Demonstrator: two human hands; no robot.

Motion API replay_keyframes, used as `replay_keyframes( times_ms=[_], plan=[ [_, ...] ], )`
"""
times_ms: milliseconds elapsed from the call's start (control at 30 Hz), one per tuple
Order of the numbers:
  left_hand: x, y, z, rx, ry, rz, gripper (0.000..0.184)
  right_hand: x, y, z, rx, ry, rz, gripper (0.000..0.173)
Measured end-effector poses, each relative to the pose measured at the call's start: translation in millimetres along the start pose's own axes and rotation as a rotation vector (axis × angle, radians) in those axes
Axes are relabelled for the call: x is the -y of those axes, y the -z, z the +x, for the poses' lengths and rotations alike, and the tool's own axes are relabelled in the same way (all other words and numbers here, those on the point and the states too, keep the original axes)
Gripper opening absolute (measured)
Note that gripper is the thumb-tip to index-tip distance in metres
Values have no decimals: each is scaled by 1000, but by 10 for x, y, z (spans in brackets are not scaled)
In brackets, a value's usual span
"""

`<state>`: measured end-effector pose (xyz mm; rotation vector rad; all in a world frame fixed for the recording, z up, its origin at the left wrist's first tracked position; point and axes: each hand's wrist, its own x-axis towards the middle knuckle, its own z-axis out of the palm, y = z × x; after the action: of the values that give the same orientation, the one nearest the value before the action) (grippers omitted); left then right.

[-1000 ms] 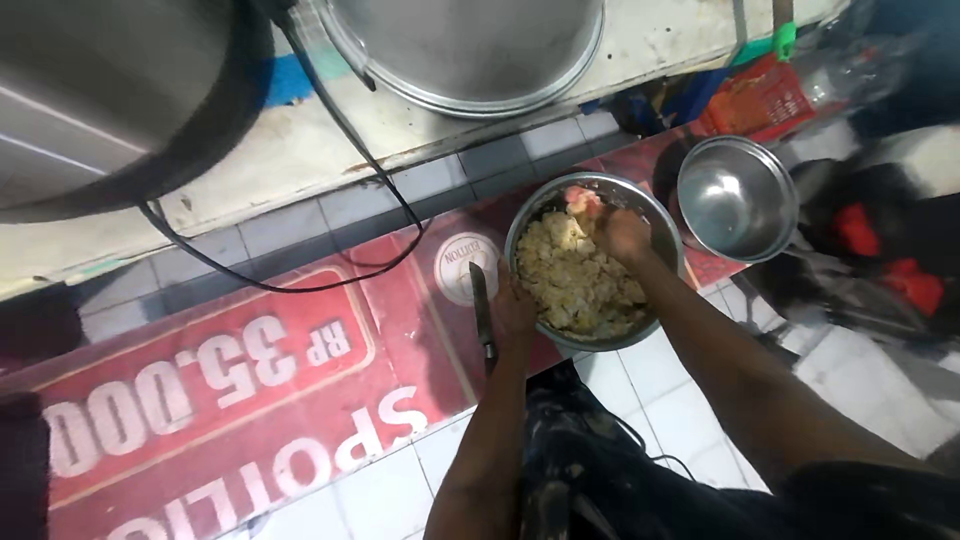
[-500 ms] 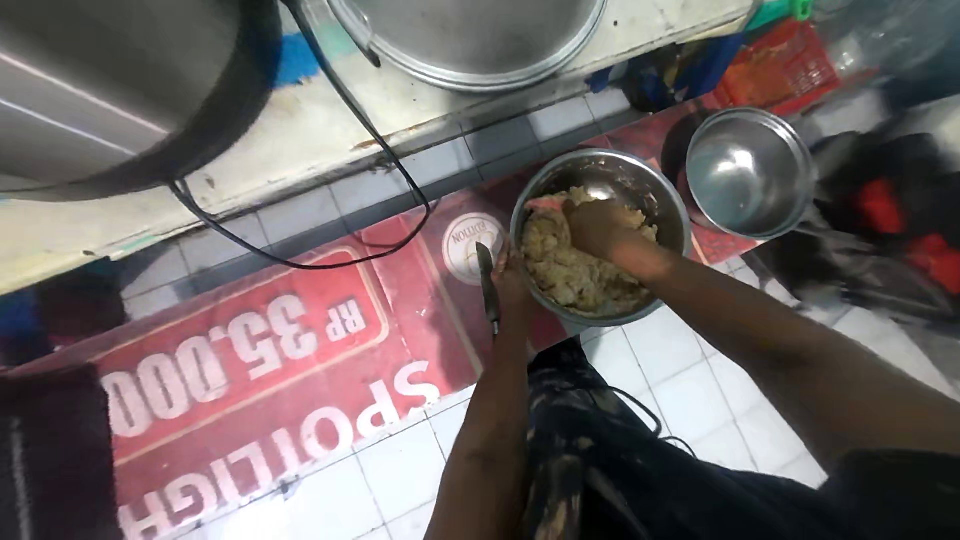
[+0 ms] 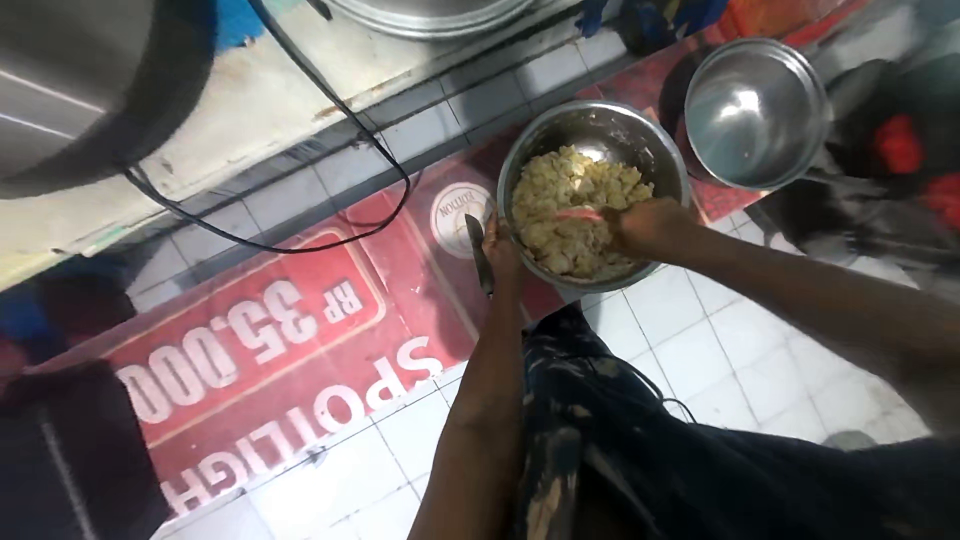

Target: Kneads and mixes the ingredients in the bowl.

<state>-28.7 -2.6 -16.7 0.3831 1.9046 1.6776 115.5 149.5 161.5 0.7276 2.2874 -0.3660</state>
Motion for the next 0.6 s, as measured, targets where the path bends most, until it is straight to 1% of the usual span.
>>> replay_keyframes(
  times_ms=[67, 133, 200, 267, 333, 367, 433, 467, 500, 600],
  plan=[
    [-150, -96, -5, -59, 62, 37, 38, -283, -92, -99, -34, 88, -2, 37],
    [-215, -170, 4, -105, 100, 64, 38, -506, -107, -177, 33, 107, -39, 37],
    [-154, -219, 13, -152, 69, 52, 36, -718, -115, -207, 66, 135, -102, 33],
    [-105, -255, 33, -180, 30, 27, 33, -931, -156, -180, 56, 209, -154, 26],
    [-94, -281, 34, -206, 22, 22, 31, -1019, -237, -136, 115, 259, -182, 25],
    [-92, -288, 31, -223, 13, 31, 30, -1022, -334, -109, 124, 311, -173, 25],
    [-100, -277, 30, -234, -7, 78, 30, -978, -644, -19, 39, 463, -102, 24],
    [-98, -252, -5, -220, -28, 121, 30, -894, -793, 10, 11, 489, -42, 24],
    [-101, -210, -71, -187, -53, 170, 31, -785, -951, 36, -25, 485, 17, 26],
    [-136, -170, -87, -135, -81, 198, 33, -293, -1200, 137, -52, 345, 252, 30]
  ],
)
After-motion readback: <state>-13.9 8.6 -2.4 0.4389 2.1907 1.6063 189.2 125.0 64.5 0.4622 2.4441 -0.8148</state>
